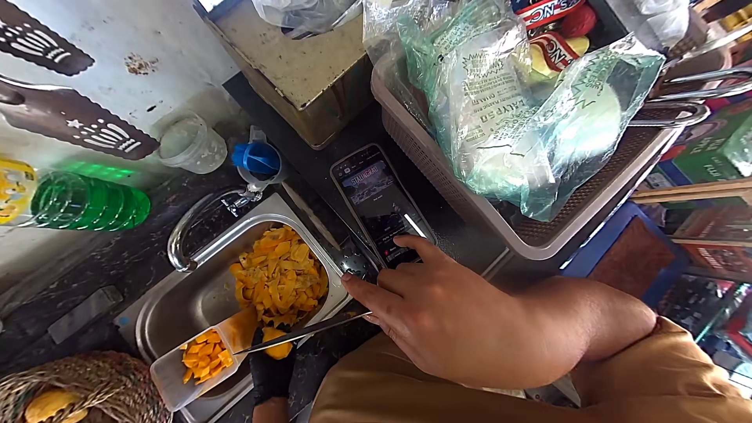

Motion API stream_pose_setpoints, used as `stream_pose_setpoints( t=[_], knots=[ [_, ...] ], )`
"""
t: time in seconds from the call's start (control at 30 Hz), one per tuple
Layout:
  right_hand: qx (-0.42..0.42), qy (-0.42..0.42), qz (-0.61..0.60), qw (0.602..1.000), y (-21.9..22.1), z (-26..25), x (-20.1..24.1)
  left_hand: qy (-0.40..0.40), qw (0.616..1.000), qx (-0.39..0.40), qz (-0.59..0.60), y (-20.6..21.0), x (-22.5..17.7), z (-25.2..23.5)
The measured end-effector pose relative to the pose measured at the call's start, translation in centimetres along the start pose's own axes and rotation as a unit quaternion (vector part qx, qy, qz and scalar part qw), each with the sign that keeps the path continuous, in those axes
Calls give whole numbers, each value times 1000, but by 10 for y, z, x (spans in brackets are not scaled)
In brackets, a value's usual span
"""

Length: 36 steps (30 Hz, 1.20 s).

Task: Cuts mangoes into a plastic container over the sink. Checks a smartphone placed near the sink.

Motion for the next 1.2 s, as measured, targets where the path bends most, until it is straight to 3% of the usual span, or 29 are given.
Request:
stream_pose_setpoints(
  t=[0.37, 0.77, 0.9, 1.1, 1.2],
  knots=[
    [-59, 7, 10, 998, -7, -14, 5, -9, 1000, 13, -16, -2, -3, 0],
    [-43, 56, -34, 997, -16, -66, -9, -20, 999, 39, 10, -12, -2, 1],
    [5, 94, -38, 995, -14, -79, -11, -21, 998, 50, 33, -16, -3, 1],
    [-48, 40, -19, 998, -30, -66, 26, -6, 996, 64, 64, -14, -8, 4],
    [11, 65, -72, 995, -11, -52, 56, 6, 993, 69, 99, 4, -24, 20]
  ],
)
Point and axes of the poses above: each hand's wrist, its own z-axis away from the middle knuckle, its own y-axis out of the palm, x = y × z, the point moved 1 cm from there along -z, towards the middle knuckle
